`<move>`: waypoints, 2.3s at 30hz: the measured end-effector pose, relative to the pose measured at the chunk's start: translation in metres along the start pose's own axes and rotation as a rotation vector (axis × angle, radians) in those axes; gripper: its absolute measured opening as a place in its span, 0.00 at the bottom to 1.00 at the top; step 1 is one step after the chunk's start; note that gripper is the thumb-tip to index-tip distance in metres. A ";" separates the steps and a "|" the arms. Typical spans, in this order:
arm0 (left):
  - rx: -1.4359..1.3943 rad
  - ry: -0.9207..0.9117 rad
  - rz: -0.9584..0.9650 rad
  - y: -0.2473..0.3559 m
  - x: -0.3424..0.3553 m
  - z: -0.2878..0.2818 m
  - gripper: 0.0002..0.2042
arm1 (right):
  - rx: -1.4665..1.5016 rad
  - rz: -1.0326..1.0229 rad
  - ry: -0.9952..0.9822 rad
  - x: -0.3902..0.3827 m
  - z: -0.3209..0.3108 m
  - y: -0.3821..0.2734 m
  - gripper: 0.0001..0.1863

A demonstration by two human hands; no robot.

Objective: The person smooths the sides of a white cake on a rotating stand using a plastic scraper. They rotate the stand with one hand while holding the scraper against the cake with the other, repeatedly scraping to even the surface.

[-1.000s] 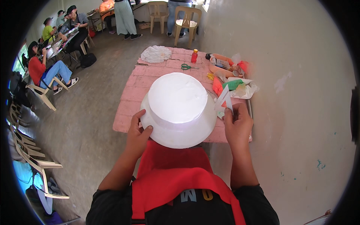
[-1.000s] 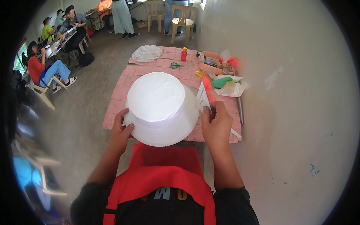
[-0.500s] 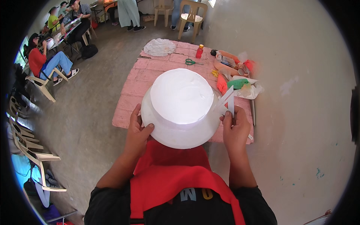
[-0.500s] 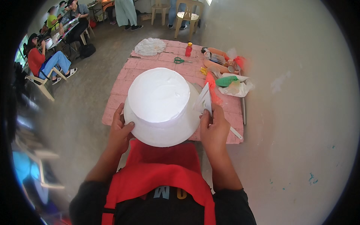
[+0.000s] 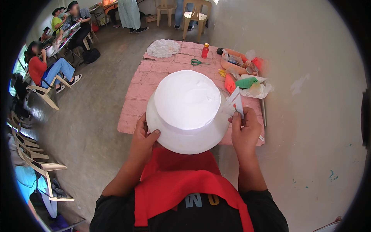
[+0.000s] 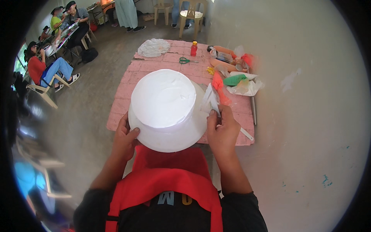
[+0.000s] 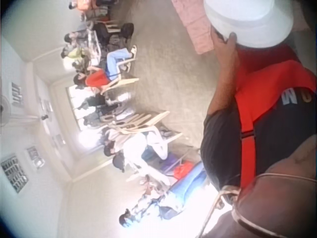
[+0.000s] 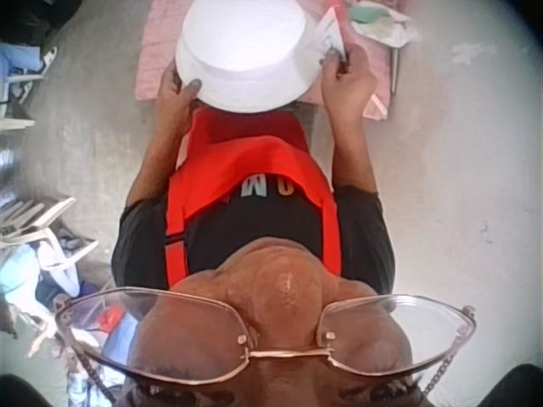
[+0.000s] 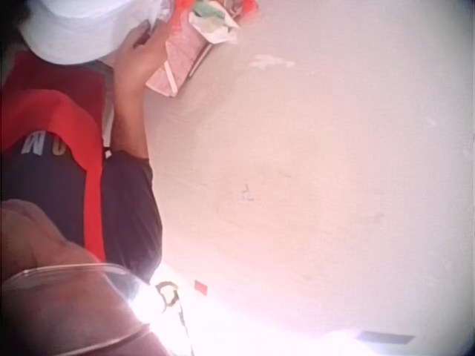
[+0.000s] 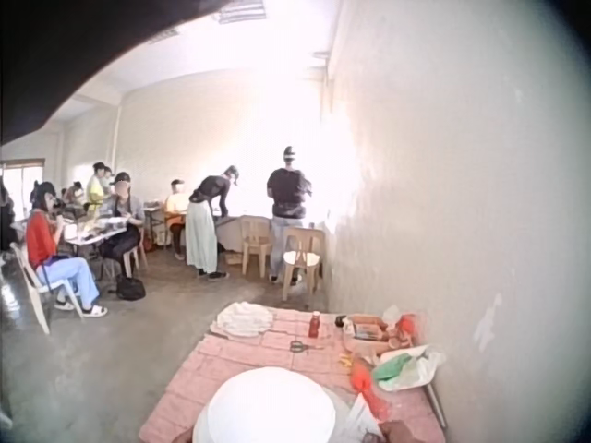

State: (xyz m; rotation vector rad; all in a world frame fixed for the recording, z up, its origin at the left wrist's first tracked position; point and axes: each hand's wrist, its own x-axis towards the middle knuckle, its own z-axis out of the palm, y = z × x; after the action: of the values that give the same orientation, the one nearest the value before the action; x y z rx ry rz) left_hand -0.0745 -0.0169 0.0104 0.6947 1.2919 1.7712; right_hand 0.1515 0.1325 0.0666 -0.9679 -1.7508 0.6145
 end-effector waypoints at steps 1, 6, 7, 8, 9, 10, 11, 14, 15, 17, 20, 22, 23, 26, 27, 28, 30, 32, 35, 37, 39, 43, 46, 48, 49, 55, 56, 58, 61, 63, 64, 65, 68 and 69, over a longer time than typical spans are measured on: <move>-0.006 0.001 -0.013 0.001 0.000 0.001 0.34 | -0.015 -0.009 0.003 0.000 -0.001 0.001 0.06; -0.045 0.023 -0.088 0.011 -0.005 0.008 0.35 | -0.058 -0.017 0.027 0.000 -0.003 0.007 0.05; -0.043 0.026 -0.098 0.013 -0.005 0.009 0.35 | -0.078 -0.009 0.026 0.001 -0.003 0.007 0.05; -0.041 0.028 -0.107 0.016 -0.005 0.010 0.35 | -0.097 -0.001 0.025 0.001 -0.003 0.007 0.05; -0.039 0.030 -0.116 0.016 -0.005 0.011 0.35 | -0.117 0.007 0.024 0.001 -0.003 0.007 0.05; -0.042 0.027 -0.106 0.015 -0.004 0.011 0.34 | -0.119 -0.004 0.027 0.001 -0.002 0.007 0.05; -0.044 0.023 -0.095 0.013 -0.003 0.009 0.34 | -0.121 -0.016 0.030 0.001 -0.001 0.005 0.05; -0.040 0.026 -0.063 0.008 -0.001 0.008 0.34 | -0.130 -0.023 0.026 0.001 0.002 0.002 0.05; -0.037 0.029 -0.053 0.008 0.000 0.008 0.34 | -0.133 -0.021 0.022 0.002 0.003 0.001 0.05; -0.058 0.029 -0.069 0.009 0.000 0.009 0.34 | -0.158 -0.023 0.011 0.001 0.006 0.002 0.05; -0.071 0.031 -0.081 0.011 -0.001 0.011 0.34 | -0.191 -0.051 0.008 -0.001 0.007 0.000 0.05; -0.077 0.029 -0.079 0.010 -0.001 0.011 0.34 | -0.197 -0.066 0.012 -0.002 0.008 -0.002 0.05; -0.081 0.025 -0.074 0.008 -0.001 0.009 0.34 | -0.193 -0.067 0.015 -0.002 0.009 -0.002 0.05; -0.101 0.024 -0.102 0.011 -0.003 0.012 0.33 | -0.188 -0.047 0.006 -0.005 0.009 -0.004 0.05; -0.108 0.025 -0.119 0.013 -0.004 0.014 0.33 | -0.187 -0.036 0.001 -0.005 0.009 -0.005 0.05; -0.106 0.031 -0.128 0.014 -0.005 0.014 0.32 | -0.177 -0.043 0.004 -0.006 0.009 -0.004 0.05; -0.103 0.044 -0.146 0.015 -0.006 0.015 0.31 | -0.158 -0.057 0.011 -0.008 0.010 -0.002 0.05; -0.137 0.045 -0.167 0.015 -0.007 0.015 0.29 | -0.161 -0.069 0.014 -0.009 0.011 -0.002 0.05; -0.175 0.027 -0.193 0.015 -0.008 0.013 0.28 | -0.176 -0.074 0.011 -0.011 0.010 -0.004 0.05; -0.200 0.013 -0.204 0.014 -0.009 0.012 0.27 | -0.188 -0.088 0.011 -0.012 0.010 -0.005 0.05; -0.230 0.004 -0.209 0.013 -0.010 0.011 0.26 | -0.198 -0.115 0.018 -0.013 0.011 -0.005 0.05; -0.304 -0.009 -0.235 0.010 -0.012 0.010 0.24 | -0.199 -0.110 0.013 -0.015 0.012 -0.007 0.06; -0.337 -0.029 -0.274 0.009 -0.014 0.010 0.24 | -0.199 -0.118 0.010 -0.016 0.011 -0.007 0.06; -0.358 -0.052 -0.287 0.012 -0.014 0.013 0.25 | -0.192 -0.119 0.009 -0.016 0.012 -0.007 0.06; -0.374 -0.064 -0.292 0.012 -0.015 0.013 0.26 | -0.191 -0.121 0.009 -0.016 0.012 -0.007 0.05; -0.439 -0.112 -0.353 0.011 -0.015 0.010 0.27 | -0.184 -0.136 0.001 -0.018 0.011 -0.007 0.06; -0.447 -0.116 -0.363 0.011 -0.015 0.010 0.27 | -0.184 -0.139 0.003 -0.018 0.011 -0.007 0.06; -0.466 -0.121 -0.376 0.011 -0.015 0.010 0.27 | -0.178 -0.144 0.007 -0.019 0.011 -0.006 0.06; -0.478 -0.116 -0.389 0.010 -0.015 0.011 0.27 | -0.152 -0.130 0.013 -0.020 0.012 -0.004 0.05; -0.455 -0.108 -0.406 0.008 -0.014 0.009 0.27 | -0.128 -0.091 0.011 -0.020 0.012 -0.004 0.05; -0.444 -0.120 -0.410 0.006 -0.014 0.007 0.27 | -0.134 -0.092 0.012 -0.021 0.012 -0.004 0.05; -0.433 -0.131 -0.414 0.004 -0.014 0.004 0.26 | -0.139 -0.094 0.014 -0.021 0.012 -0.004 0.05; -0.406 -0.118 -0.430 0.003 -0.016 0.004 0.27 | -0.143 -0.103 0.013 -0.022 0.011 -0.005 0.05; -0.398 -0.106 -0.436 0.003 -0.016 0.005 0.27 | -0.142 -0.106 0.012 -0.022 0.011 -0.006 0.05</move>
State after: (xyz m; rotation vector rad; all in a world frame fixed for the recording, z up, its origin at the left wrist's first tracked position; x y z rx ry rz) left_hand -0.0631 -0.0290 0.0147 0.2521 0.8961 1.5392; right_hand 0.1433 0.1113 0.0551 -0.9661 -1.8421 0.4199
